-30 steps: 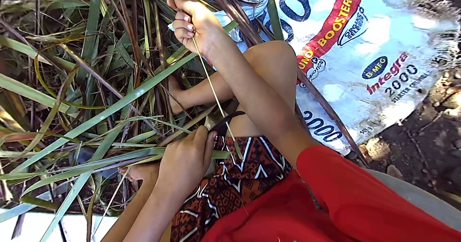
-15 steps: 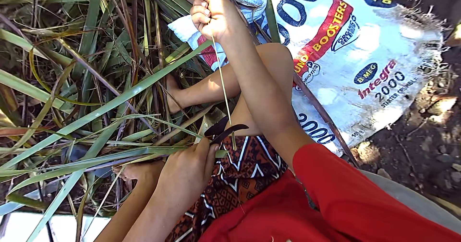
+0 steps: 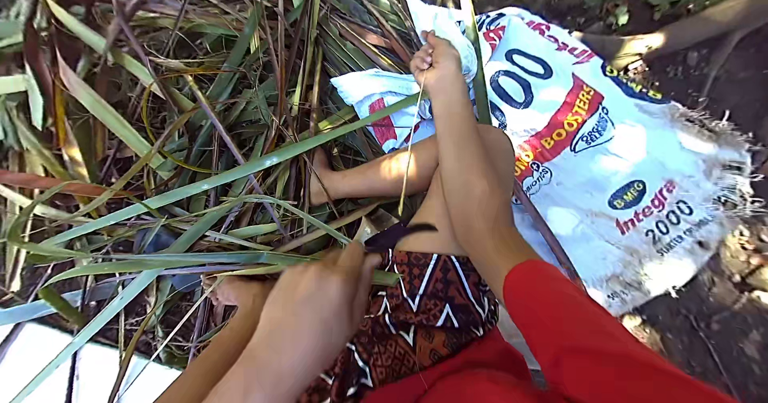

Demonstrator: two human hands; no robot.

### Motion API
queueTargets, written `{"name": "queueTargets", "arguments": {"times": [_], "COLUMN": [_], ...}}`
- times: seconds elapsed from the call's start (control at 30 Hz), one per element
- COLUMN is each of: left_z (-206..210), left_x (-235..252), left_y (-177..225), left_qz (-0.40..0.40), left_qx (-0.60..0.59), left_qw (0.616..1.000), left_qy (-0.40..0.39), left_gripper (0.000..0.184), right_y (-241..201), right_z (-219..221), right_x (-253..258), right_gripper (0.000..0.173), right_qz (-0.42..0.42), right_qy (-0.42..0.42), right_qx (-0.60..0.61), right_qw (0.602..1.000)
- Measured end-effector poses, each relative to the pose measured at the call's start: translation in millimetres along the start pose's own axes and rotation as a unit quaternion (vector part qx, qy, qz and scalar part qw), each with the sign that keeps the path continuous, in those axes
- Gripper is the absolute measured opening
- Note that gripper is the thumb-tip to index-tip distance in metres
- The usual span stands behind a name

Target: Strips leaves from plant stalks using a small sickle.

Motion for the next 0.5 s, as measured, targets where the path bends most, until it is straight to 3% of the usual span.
{"name": "queueTargets", "arguments": {"times": [0.07, 0.17, 0.3, 0.5], "left_z": [-6.4, 4.9, 22.8, 35.4], "left_x": [10.8, 20.5, 21.8, 16.7], "left_y": [-19.0, -33.0, -31.3, -28.5], "left_qz": [-0.021, -0.025, 0.019, 0.040], "left_qx": [-0.017, -0.041, -0.071, -0.091], "left_qw": [0.998, 0.997, 0.997, 0.994], "left_qy": [0.050, 0.060, 0.011, -0.038], "left_gripper": [0.049, 0.046, 0.046, 0.046], "right_y": [5.1, 13.2, 23.6, 30.1], "right_z": [23.5, 39.5, 46.4, 41.6], "right_x": [-29.4, -62.7, -80.9, -72.5], "right_gripper": [0.021, 0.016, 0.017, 0.014], "right_qz": [0.034, 0.091, 0.181, 0.196], "right_qy": [-0.051, -0.108, -0.122, -0.107], "right_qx": [-0.011, 0.014, 0.044, 0.092], "right_qw": [0.998, 0.990, 0.975, 0.971]}}
Point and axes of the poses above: each hand's wrist, its own x-axis towards the middle knuckle, its own z-axis out of the palm, y = z × x, the point moved 3 cm from there along x, towards the middle knuckle, and after that the axes turned 4 degrees about z, right-handed, at the moved point
